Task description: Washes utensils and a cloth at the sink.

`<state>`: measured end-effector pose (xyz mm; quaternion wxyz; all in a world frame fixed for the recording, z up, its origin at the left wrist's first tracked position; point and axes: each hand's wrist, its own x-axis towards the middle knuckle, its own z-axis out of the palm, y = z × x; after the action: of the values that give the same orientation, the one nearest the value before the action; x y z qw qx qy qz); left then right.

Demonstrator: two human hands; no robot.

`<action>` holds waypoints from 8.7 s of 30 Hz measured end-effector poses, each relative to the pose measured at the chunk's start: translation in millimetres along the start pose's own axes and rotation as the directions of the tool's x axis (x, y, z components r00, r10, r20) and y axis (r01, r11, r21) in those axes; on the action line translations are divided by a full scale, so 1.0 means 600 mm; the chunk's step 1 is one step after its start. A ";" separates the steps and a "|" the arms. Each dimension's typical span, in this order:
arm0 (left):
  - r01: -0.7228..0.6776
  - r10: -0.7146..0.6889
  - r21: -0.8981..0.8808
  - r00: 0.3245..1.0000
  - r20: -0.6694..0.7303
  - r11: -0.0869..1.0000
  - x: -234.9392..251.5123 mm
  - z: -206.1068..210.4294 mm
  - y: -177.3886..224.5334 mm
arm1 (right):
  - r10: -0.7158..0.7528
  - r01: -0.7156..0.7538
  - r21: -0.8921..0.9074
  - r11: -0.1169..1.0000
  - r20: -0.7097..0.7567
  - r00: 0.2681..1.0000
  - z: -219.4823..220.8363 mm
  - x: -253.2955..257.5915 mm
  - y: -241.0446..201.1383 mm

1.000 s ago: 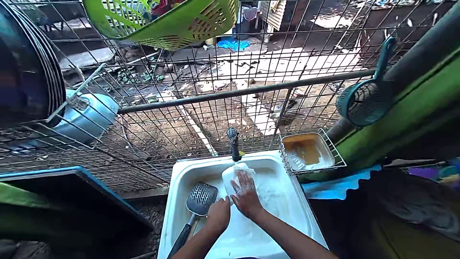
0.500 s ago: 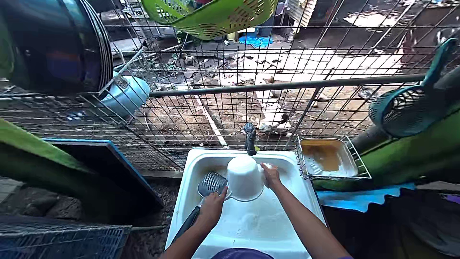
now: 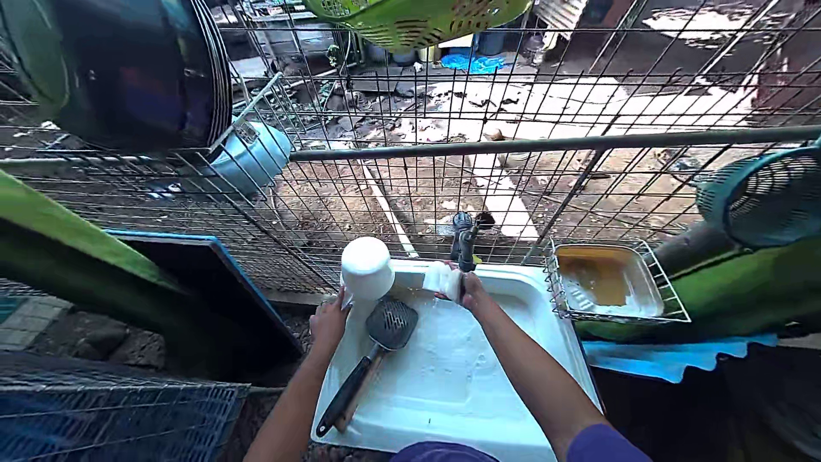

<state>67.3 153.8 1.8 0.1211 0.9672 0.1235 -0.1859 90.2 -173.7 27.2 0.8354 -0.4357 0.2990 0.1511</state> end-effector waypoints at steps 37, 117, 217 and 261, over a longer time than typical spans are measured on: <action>-0.201 0.351 -0.334 0.801 0.484 0.921 -0.154 0.157 0.108 | -0.309 -0.566 -0.824 -0.032 -0.530 0.789 -0.325 -0.057 -0.221; 0.359 0.406 -0.726 0.645 0.647 0.586 -0.195 0.054 0.205 | -0.262 0.169 -0.565 0.808 -0.087 0.961 -0.117 0.021 -0.030; -0.001 0.481 -0.722 0.747 0.459 0.692 -0.155 0.062 0.238 | -0.722 0.681 -0.730 -0.054 0.500 0.479 -0.082 -0.056 0.137; 0.050 0.577 -0.743 0.596 0.559 0.668 -0.156 0.087 0.228 | -0.225 0.284 -0.870 -0.403 0.395 0.891 -0.127 0.005 -0.005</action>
<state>4.6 -7.9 17.2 0.5417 0.6816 -0.0382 -0.4904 65.9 -237.6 -6.4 0.1463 -0.9769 -0.0755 0.1364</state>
